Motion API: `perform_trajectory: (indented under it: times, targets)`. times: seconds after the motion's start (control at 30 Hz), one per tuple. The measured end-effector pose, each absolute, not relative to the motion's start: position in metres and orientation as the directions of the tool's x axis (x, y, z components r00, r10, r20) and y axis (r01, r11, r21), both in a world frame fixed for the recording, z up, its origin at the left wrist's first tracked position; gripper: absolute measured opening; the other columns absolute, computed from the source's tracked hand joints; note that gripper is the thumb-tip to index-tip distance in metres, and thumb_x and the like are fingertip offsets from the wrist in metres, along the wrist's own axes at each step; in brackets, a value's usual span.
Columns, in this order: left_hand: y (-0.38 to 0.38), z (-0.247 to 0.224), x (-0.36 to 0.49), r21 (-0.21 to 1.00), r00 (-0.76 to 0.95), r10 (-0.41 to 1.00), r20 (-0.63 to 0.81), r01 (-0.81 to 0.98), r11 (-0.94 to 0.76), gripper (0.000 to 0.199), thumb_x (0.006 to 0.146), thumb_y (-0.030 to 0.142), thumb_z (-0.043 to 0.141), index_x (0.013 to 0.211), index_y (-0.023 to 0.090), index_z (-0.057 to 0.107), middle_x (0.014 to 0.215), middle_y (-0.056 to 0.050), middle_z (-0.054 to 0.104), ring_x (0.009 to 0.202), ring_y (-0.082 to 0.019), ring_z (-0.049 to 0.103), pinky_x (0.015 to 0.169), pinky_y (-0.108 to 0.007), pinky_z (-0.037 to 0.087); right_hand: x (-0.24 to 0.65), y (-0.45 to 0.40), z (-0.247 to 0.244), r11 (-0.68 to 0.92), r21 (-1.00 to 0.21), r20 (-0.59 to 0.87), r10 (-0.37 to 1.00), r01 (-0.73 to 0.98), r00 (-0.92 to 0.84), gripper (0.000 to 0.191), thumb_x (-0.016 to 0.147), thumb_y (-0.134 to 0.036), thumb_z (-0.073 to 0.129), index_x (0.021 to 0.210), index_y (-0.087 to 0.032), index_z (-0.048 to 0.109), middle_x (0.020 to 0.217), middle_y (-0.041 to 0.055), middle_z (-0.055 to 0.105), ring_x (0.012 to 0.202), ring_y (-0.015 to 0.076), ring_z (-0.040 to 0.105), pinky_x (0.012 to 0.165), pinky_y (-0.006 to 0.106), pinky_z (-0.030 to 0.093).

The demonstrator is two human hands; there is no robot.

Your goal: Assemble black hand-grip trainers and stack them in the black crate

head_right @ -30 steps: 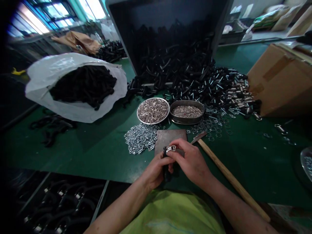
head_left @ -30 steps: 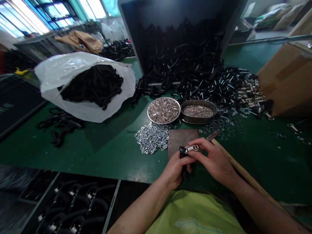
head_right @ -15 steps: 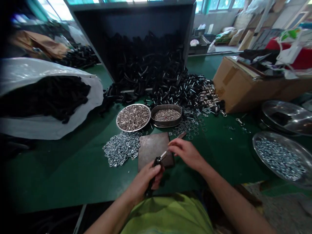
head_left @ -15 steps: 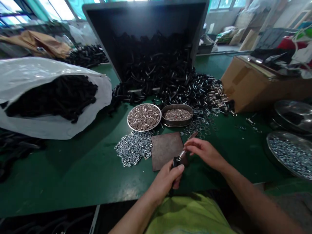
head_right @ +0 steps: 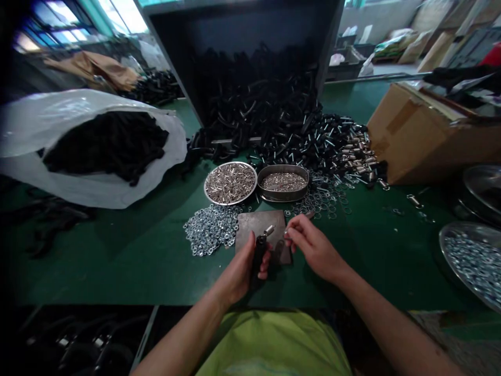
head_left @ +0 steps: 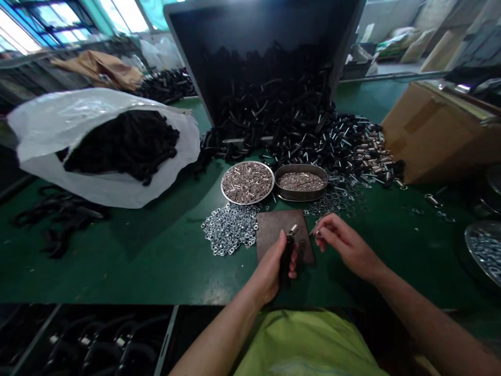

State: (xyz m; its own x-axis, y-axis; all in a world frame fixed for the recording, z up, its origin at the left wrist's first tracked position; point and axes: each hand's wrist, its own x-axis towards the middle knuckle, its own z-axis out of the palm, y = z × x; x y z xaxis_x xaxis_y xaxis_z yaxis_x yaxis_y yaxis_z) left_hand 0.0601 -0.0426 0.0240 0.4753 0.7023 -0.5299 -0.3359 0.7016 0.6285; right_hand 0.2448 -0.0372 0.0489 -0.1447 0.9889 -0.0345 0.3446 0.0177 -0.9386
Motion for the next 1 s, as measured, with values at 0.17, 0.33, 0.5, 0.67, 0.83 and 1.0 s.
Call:
perform_trajectory:
  times: [0.17, 0.33, 0.5, 0.67, 0.83, 1.0]
  targets:
    - [-0.045, 0.028, 0.068, 0.631, 0.473, 0.702, -0.533, -0.331, 0.702, 0.058, 0.074, 0.072, 0.046, 0.085, 0.016, 0.054, 0.066, 0.002, 0.046, 0.055, -0.008, 0.039, 0.045, -0.016, 0.03, 0.199, -0.047, 0.048, 0.138, -0.812, 0.022, 0.978, 0.567, -0.206, 0.011, 0.091, -0.028, 0.041, 0.086, -0.021, 0.049, 0.066, 0.0006, 0.061, 0.061, 0.0163, 0.06, 0.058, 0.027, 0.041]
    - [-0.051, 0.023, 0.063, 0.763, 0.394, 0.776, -0.493, -0.232, 0.603, 0.05, 0.078, 0.066, 0.049, 0.081, 0.017, 0.05, 0.066, 0.002, 0.044, 0.055, -0.008, 0.039, 0.044, -0.016, 0.029, 0.195, -0.044, 0.044, 0.144, -0.761, 0.046, 0.985, 0.632, -0.169, 0.022, 0.092, -0.029, 0.039, 0.106, -0.021, 0.053, 0.075, 0.004, 0.067, 0.069, 0.0192, 0.064, 0.062, 0.028, 0.043]
    - [-0.047, 0.023, 0.056, 0.86, 0.346, 0.817, -0.461, -0.052, 0.508, 0.048, 0.077, 0.063, 0.053, 0.092, 0.018, 0.051, 0.06, 0.006, 0.039, 0.048, -0.007, 0.034, 0.041, -0.017, 0.022, 0.197, -0.038, 0.054, 0.1, -0.881, -0.042, 0.957, 0.463, -0.286, 0.021, 0.09, -0.022, 0.04, 0.093, -0.021, 0.061, 0.075, 0.001, 0.066, 0.066, 0.0138, 0.061, 0.058, 0.023, 0.043]
    - [-0.039, 0.028, 0.052, 0.75, 0.478, 0.691, -0.543, -0.095, 0.655, 0.049, 0.075, 0.065, 0.055, 0.085, 0.017, 0.049, 0.061, 0.007, 0.035, 0.047, -0.004, 0.027, 0.04, -0.015, 0.013, 0.242, 0.01, 0.055, 0.104, -0.789, -0.146, 0.926, 0.605, -0.349, 0.025, 0.092, -0.031, 0.041, 0.094, -0.021, 0.064, 0.065, -0.0019, 0.063, 0.056, 0.0114, 0.058, 0.054, 0.021, 0.043]
    - [-0.033, 0.02, 0.05, 0.664, 0.436, 0.707, -0.557, -0.277, 0.694, 0.048, 0.075, 0.061, 0.059, 0.086, 0.015, 0.052, 0.063, 0.005, 0.039, 0.048, -0.004, 0.029, 0.04, -0.014, 0.015, 0.321, 0.082, 0.04, -0.195, -0.263, 0.038, 0.977, 0.945, 0.212, 0.026, 0.089, -0.032, 0.047, 0.104, -0.017, 0.063, 0.107, 0.0141, 0.064, 0.097, 0.0251, 0.06, 0.078, 0.034, 0.044]
    - [-0.021, 0.014, 0.051, 0.463, 0.395, 0.658, -0.642, -0.484, 0.742, 0.059, 0.074, 0.072, 0.047, 0.081, 0.014, 0.054, 0.062, 0.002, 0.047, 0.046, -0.006, 0.036, 0.038, -0.015, 0.023, 0.347, 0.104, 0.026, -0.319, -0.131, -0.024, 0.948, 0.939, 0.318, 0.032, 0.085, -0.037, 0.051, 0.103, -0.014, 0.064, 0.096, 0.0203, 0.066, 0.091, 0.0348, 0.061, 0.07, 0.042, 0.044]
